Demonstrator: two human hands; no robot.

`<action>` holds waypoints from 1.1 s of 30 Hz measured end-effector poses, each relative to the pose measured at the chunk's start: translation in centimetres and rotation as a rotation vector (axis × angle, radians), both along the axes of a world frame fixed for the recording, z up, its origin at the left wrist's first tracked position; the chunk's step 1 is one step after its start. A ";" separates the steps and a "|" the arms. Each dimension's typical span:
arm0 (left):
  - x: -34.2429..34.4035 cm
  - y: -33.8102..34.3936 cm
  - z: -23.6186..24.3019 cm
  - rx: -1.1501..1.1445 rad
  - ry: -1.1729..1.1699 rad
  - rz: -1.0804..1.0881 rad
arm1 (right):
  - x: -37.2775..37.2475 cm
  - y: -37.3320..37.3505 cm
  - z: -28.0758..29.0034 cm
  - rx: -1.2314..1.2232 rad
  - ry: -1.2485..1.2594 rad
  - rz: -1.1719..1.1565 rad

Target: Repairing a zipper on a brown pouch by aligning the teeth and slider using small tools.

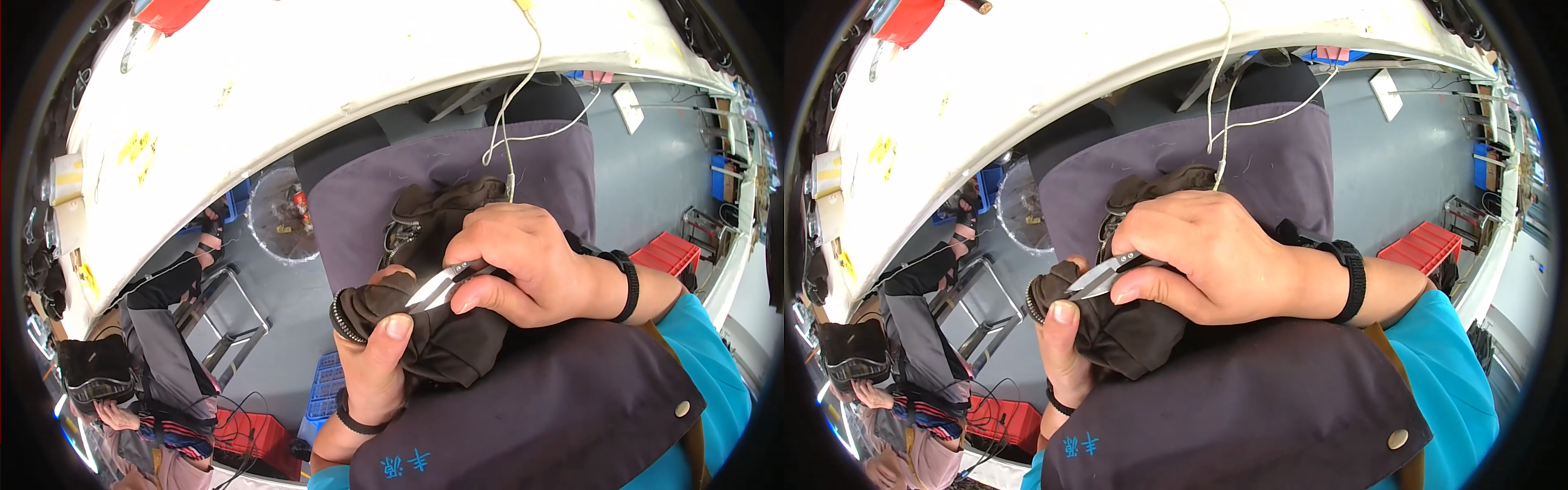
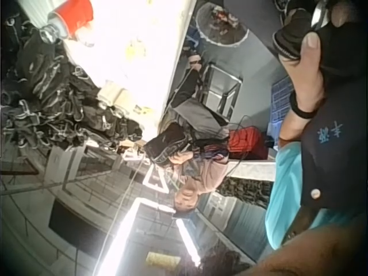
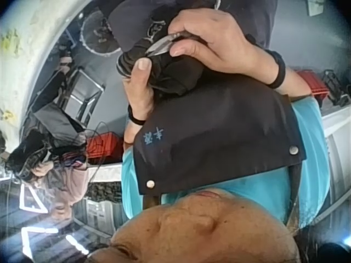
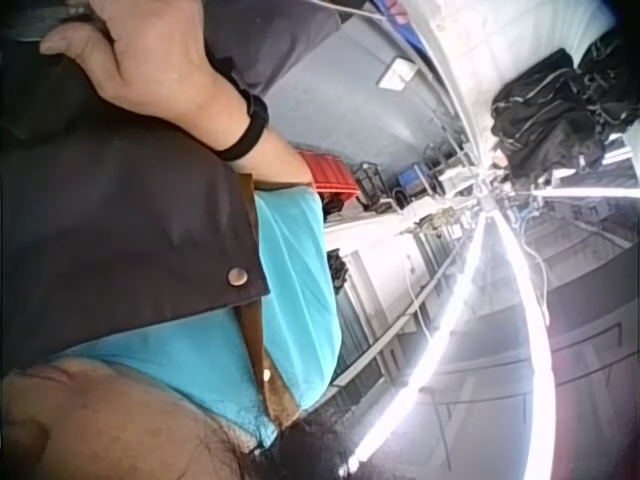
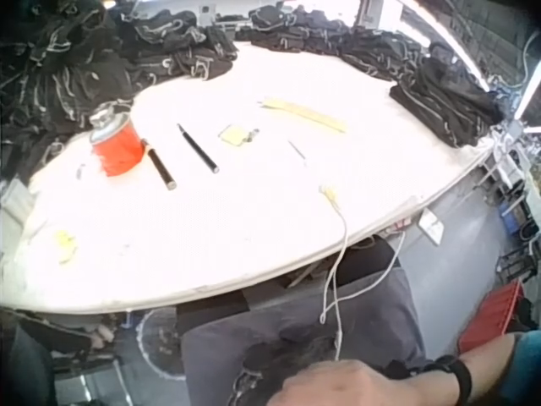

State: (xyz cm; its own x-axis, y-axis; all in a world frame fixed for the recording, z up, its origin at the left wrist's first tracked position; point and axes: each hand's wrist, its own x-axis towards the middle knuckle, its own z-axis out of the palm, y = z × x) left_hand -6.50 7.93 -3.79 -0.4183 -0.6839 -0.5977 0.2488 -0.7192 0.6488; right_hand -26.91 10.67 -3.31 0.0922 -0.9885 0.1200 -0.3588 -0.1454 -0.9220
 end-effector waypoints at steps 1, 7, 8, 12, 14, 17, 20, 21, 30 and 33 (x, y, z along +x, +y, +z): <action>0.0 0.0 -0.1 -0.002 0.004 -0.002 | -0.1 0.0 0.1 -0.033 0.048 -0.005; 0.1 0.0 -0.2 -0.005 0.010 -0.024 | 0.0 0.5 -0.7 -0.076 0.085 -0.056; 0.1 0.1 -0.2 -0.005 0.011 -0.024 | 0.1 0.6 -0.7 -0.071 0.052 -0.071; -0.1 0.0 -0.1 0.018 -0.012 0.001 | 0.0 0.2 -0.7 -0.086 0.064 -0.056; -0.1 -0.1 0.0 0.011 -0.025 0.004 | -0.2 0.3 -0.8 -0.095 0.079 -0.024; -0.3 -0.2 0.2 0.044 0.013 -0.012 | -0.3 0.6 -0.8 0.109 -0.201 -0.079; -0.4 0.0 0.1 0.025 0.006 0.001 | -0.4 0.8 -1.0 0.240 -0.543 -0.038; -0.5 0.0 0.2 0.046 0.030 0.010 | 0.1 0.5 -1.0 0.200 -0.631 -0.030; -0.7 -0.1 -0.2 0.212 0.144 0.070 | 1.9 -2.2 -1.8 0.385 -0.529 -0.265; -0.1 -0.2 -0.4 0.197 0.148 0.033 | 0.4 -2.1 0.1 0.407 -0.637 -0.233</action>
State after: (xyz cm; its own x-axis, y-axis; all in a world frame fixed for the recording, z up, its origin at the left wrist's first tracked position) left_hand -6.60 7.78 -4.22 -0.4902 -0.5752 -0.6548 0.3561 -0.8179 0.4519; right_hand -26.56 8.56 -3.20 -0.0873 -0.9514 -0.2954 0.2769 0.2616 -0.9246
